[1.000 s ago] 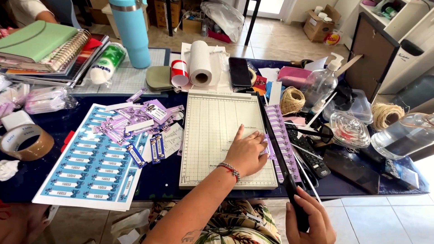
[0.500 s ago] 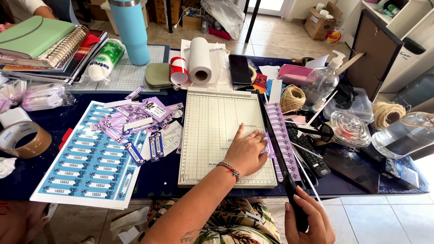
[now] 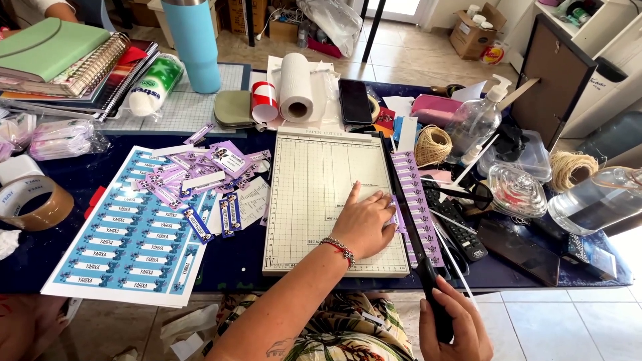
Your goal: Cutting printed label sheets into individual strips using a manual paper trimmer
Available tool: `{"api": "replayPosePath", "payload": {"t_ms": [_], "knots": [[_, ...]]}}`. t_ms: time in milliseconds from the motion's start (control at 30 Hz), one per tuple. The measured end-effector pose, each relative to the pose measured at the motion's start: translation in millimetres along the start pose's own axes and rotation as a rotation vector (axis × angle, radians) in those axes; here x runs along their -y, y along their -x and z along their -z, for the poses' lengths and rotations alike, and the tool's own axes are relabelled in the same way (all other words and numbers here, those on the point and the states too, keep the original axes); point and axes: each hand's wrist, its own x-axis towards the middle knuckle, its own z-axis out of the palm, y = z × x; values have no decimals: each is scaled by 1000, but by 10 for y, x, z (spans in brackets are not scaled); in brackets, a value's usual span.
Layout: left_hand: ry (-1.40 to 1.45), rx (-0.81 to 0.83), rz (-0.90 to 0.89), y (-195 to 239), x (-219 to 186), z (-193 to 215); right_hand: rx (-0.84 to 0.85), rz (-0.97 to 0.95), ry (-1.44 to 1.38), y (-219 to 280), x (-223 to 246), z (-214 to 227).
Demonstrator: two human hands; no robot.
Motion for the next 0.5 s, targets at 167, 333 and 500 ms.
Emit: {"api": "replayPosePath", "payload": {"t_ms": [167,333,500], "knots": [[-1,-8,-2,-10,16,-30,-26,54,-17,17,-47,-39],[-8,-1,9,-2,12,-26,-24,81,-26,16,-55,-33],[8,-7,11,-2,21,-39,-25,81,-45,7,-51,-36]]}}
